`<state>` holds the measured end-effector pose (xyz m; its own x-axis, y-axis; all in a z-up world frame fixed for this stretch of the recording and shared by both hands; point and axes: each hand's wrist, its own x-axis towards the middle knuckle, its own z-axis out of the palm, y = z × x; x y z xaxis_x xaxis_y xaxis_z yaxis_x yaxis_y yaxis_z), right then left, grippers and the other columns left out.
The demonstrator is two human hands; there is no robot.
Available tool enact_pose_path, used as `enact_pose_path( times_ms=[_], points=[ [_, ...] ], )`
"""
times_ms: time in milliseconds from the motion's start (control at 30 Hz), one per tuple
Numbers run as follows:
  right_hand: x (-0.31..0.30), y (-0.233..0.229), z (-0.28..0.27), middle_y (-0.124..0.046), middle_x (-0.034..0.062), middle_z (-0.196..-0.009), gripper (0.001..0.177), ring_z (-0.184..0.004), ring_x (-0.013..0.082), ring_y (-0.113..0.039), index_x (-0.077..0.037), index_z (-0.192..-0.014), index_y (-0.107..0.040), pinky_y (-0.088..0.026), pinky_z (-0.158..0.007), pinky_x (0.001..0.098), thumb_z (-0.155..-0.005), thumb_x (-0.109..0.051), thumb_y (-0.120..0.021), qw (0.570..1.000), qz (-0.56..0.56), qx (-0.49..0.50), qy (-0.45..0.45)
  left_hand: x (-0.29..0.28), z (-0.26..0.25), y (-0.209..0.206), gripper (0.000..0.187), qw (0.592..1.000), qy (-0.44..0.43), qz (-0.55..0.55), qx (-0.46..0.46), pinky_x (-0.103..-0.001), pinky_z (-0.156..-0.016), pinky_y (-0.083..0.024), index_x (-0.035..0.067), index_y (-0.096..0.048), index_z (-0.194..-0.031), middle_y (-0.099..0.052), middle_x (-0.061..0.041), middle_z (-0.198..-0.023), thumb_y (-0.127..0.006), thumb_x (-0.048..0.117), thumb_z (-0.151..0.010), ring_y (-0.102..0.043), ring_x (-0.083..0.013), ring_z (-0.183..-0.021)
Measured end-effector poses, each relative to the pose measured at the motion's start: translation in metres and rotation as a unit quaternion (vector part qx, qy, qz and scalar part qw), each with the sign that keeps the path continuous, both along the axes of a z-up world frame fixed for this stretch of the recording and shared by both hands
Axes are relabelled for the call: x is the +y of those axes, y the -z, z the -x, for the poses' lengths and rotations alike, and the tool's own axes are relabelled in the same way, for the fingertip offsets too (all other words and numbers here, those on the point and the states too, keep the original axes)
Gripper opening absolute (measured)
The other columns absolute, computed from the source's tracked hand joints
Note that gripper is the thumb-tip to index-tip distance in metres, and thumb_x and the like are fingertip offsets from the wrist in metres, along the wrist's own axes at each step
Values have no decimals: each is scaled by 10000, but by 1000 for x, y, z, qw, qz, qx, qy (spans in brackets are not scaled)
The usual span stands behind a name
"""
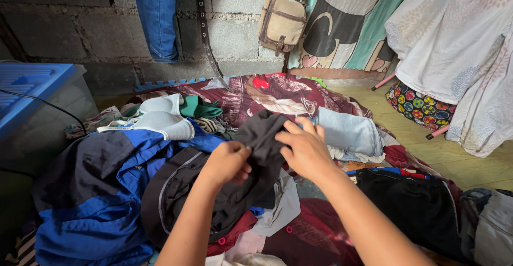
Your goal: The person folds several garments one by one on a bed. They handle a dark purple garment, a bright purple garment, and a black garment, smoothing and folding each before placing them into a nearby bin.
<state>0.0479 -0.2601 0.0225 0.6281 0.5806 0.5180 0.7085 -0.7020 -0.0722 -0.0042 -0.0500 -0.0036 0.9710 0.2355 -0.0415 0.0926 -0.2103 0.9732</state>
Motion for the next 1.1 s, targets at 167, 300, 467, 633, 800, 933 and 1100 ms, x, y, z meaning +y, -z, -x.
enact_pose_path(
  times_ms=[167, 300, 467, 633, 800, 933, 1100],
  points=[
    [-6, 4, 4, -529, 165, -1419, 350, -1500, 429, -119, -162, -1021, -807, -36, -1129, 709, -673, -140, -773, 997, 18, 45, -65, -1, 12, -27, 601, 968, -126, -214, -44, -453, -829, -559, 63, -753, -1010, -762, -203, -918, -627, 631, -860, -736, -350, -928],
    [7, 1, 12, -521, 137, -1453, 222, -1545, 408, -81, -133, -928, -782, 9, -1170, 693, -710, -171, -783, 991, 91, 62, -75, -19, 2, -19, 620, 941, -63, -333, 3, -487, -846, -543, 79, -720, -1056, -737, -223, -983, -671, 651, -823, -706, -395, -980],
    [7, -5, 12, -666, 49, -1270, 242, -1434, 372, -286, -148, -964, -786, 30, -1109, 746, -727, -196, -779, 991, 42, 19, -128, -5, -30, 23, 315, 981, -150, -12, -119, -440, -786, -550, 84, -737, -1091, -753, -199, -988, -599, 336, -963, -728, -340, -937],
    [-4, -5, 4, -730, 0, -976, 340, -1190, 251, -551, -145, -1057, -733, -85, -1170, 697, -794, -354, -781, 996, 42, 41, -64, 40, -53, 31, 265, 792, -119, 591, -94, -416, -902, -593, 65, -716, -1020, -764, -84, -1080, -536, 242, -941, -716, -246, -1022],
    [-12, 6, 2, -734, -42, -1005, 375, -1156, 213, -560, -181, -1088, -744, -196, -1163, 605, -818, -441, -729, 983, 113, 142, 3, 27, -46, 26, 317, 833, -103, 539, -72, -433, -908, -561, 66, -687, -1025, -741, -97, -1089, -544, 330, -921, -692, -270, -968],
    [-14, 9, -6, -705, -18, -1127, 488, -1148, 253, -550, -148, -1098, -737, -293, -1021, 516, -788, -526, -731, 979, 54, 189, -47, 10, -38, 15, 347, 838, -164, 518, -42, -447, -897, -553, 81, -682, -1075, -738, -78, -1087, -553, 358, -910, -689, -260, -972],
    [-1, 3, -7, -715, 6, -1151, 444, -1132, 262, -612, -142, -1073, -741, -386, -978, 457, -909, -538, -627, 976, 9, 217, 0, 5, -30, -4, 377, 861, -154, 484, -39, -403, -899, -528, 110, -687, -1088, -741, -45, -1076, -568, 414, -899, -682, -229, -997]
  ],
)
